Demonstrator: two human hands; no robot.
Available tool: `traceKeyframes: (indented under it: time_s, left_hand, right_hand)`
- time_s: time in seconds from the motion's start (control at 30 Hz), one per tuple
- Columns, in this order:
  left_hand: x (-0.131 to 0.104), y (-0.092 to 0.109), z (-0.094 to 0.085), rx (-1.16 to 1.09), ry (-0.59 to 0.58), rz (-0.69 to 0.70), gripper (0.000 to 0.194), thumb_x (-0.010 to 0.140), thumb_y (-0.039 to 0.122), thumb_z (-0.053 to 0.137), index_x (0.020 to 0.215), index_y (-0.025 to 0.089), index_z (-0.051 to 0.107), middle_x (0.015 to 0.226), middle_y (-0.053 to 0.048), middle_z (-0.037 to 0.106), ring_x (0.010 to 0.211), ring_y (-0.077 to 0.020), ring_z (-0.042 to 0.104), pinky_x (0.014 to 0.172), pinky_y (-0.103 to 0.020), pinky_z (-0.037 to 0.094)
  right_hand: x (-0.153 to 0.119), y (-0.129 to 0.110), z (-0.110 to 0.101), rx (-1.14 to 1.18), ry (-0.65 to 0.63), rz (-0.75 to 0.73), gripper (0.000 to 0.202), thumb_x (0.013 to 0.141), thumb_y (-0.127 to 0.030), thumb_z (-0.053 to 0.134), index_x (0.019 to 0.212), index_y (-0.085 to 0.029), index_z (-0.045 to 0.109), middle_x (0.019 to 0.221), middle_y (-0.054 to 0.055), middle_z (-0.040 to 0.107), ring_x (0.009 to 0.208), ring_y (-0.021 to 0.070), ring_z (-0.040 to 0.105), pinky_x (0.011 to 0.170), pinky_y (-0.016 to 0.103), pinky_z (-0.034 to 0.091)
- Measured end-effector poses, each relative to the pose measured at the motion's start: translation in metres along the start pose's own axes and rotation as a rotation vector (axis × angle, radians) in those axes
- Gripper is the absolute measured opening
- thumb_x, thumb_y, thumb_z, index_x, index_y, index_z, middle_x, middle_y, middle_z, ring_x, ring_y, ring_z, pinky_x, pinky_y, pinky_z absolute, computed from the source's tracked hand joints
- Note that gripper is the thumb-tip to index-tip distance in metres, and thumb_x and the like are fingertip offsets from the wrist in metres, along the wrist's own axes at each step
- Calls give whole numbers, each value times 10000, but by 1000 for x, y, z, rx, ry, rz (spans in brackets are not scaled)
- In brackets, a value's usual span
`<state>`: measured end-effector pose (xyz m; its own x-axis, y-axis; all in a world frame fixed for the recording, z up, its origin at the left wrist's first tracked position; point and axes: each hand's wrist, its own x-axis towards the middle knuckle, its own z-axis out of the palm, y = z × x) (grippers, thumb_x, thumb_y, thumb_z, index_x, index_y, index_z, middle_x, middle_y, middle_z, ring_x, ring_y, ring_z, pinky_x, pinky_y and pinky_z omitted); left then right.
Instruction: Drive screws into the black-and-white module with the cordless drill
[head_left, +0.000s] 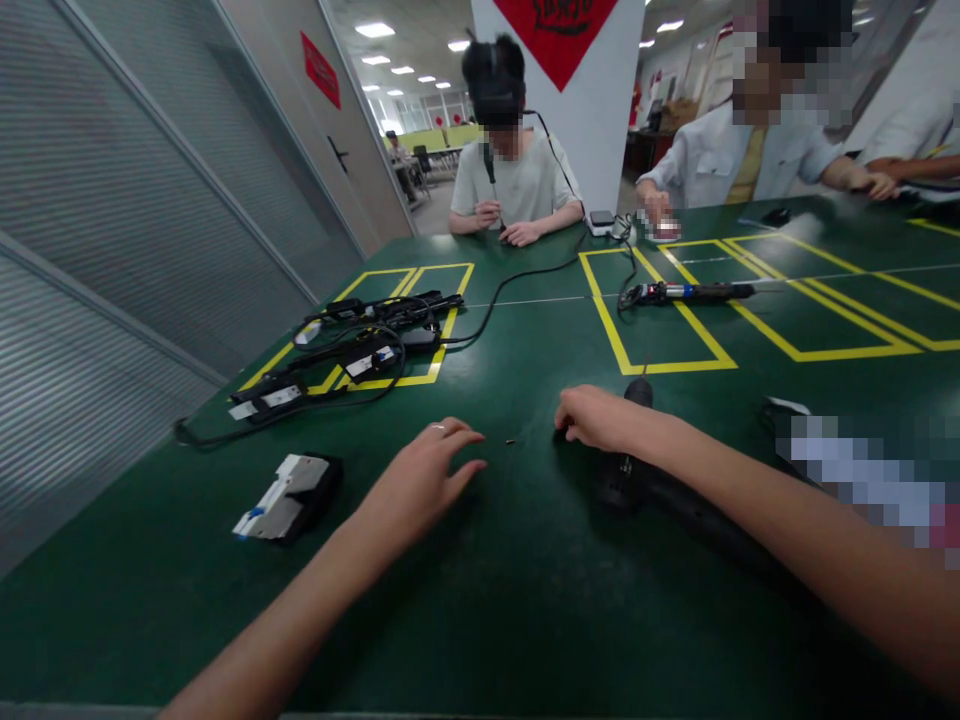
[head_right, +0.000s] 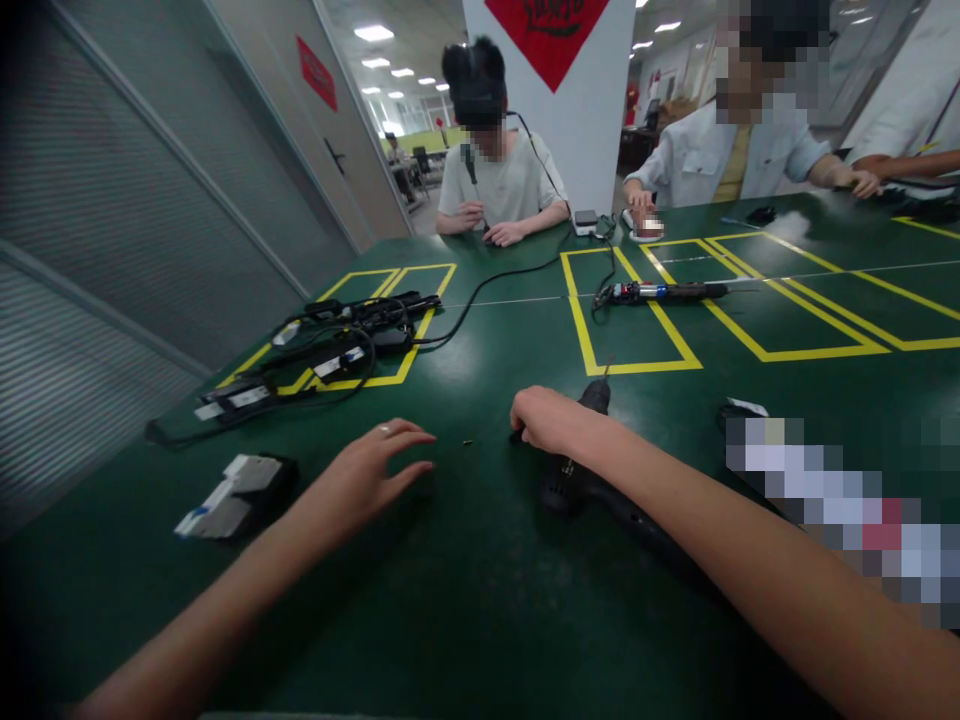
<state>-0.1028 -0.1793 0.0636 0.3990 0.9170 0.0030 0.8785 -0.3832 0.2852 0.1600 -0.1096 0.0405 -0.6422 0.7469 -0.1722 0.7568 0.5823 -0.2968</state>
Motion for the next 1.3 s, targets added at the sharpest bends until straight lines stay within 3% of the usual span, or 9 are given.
traceKeyframes:
  time_s: [0.13, 0.27, 0.53, 0.7, 0.97, 1.3]
  left_hand:
    - [35, 12, 30, -138, -28, 123, 268, 843, 287, 497, 1041, 213, 663, 1049, -75, 606, 948, -206, 578, 892, -377, 471]
    - [40, 8, 43, -192, 50, 113, 255, 863, 227, 444, 927, 186, 688, 951, -83, 622, 895, -191, 584, 845, -353, 479]
    - [49, 20, 47, -142, 92, 119, 213, 831, 215, 467, 948, 154, 634, 888, -81, 613, 805, -179, 580, 755, -327, 477]
    - [66, 28, 49, -289, 144, 141, 201, 805, 200, 503, 948, 152, 637, 818, -59, 623, 736, -149, 578, 695, -287, 471]
    - [74, 26, 65, -506, 197, 99, 253, 816, 226, 509, 1029, 157, 625, 885, -61, 645, 776, -135, 601, 744, -286, 498]
    - [80, 27, 67, -594, 244, 68, 246, 813, 207, 500, 995, 157, 658, 878, -47, 619, 772, -117, 599, 733, -259, 515]
  right_hand:
    - [2, -3, -1, -31, -14, 9, 255, 891, -276, 579, 1118, -162, 595, 1141, 75, 628, 946, 207, 634, 797, 411, 520]
    - [2, -8, 2, -34, 8, 34, 259, 892, -276, 577, 1123, -159, 596, 1161, 86, 620, 968, 213, 626, 817, 416, 510]
    - [7, -9, 6, 137, -5, 115, 271, 890, -279, 579, 1135, -162, 588, 1167, 82, 616, 977, 218, 624, 818, 422, 509]
    - [9, -1, 1, 380, -74, 198, 236, 899, -282, 565, 1103, -169, 602, 1116, 63, 639, 906, 193, 643, 764, 389, 532]
    - [19, 0, -4, 802, -158, 348, 228, 904, -278, 559, 1099, -165, 597, 1074, 56, 650, 848, 174, 654, 716, 363, 547]
    - [22, -4, -4, 1048, -206, 353, 246, 899, -277, 568, 1112, -157, 590, 1082, 58, 645, 863, 183, 654, 721, 373, 547]
